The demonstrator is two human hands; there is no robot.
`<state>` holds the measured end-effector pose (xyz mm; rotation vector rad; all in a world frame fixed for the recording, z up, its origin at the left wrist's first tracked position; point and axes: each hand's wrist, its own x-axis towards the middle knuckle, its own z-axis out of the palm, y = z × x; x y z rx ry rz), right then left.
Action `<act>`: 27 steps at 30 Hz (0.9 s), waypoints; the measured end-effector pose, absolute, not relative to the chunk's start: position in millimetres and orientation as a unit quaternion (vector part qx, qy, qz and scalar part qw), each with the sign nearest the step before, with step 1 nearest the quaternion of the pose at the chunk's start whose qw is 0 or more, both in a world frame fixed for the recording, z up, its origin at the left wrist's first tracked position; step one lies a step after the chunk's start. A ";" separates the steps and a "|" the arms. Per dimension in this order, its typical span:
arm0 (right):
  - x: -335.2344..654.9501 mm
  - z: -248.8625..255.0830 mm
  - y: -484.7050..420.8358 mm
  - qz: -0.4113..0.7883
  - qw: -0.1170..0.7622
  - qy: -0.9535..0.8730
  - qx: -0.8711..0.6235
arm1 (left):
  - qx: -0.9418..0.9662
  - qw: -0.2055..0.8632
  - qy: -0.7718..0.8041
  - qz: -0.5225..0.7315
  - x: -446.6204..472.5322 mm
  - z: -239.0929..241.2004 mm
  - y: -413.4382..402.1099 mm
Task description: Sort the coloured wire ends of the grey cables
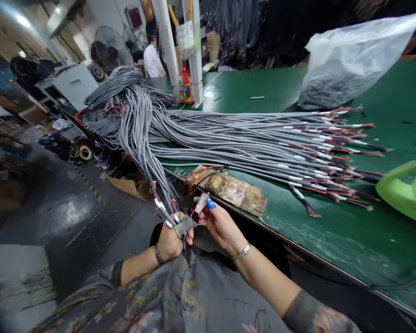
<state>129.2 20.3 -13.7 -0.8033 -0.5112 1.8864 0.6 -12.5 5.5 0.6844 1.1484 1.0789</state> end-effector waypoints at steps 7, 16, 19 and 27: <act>135.0 -3.6 7.8 0.785 0.403 -0.318 -0.347 | 0.328 0.650 0.508 0.459 -1.4 -1.9 -11.9; 131.5 2.6 3.1 0.755 0.383 -0.353 -0.398 | 0.362 0.646 0.520 0.426 -5.3 -11.2 -14.3; 129.2 5.4 1.1 0.754 0.374 -0.353 -0.409 | 0.362 0.645 0.519 0.428 -6.3 -11.3 -15.5; 118.2 15.5 -4.1 0.764 0.386 -0.328 -0.401 | 0.343 0.646 0.524 0.437 -7.8 -7.0 -15.4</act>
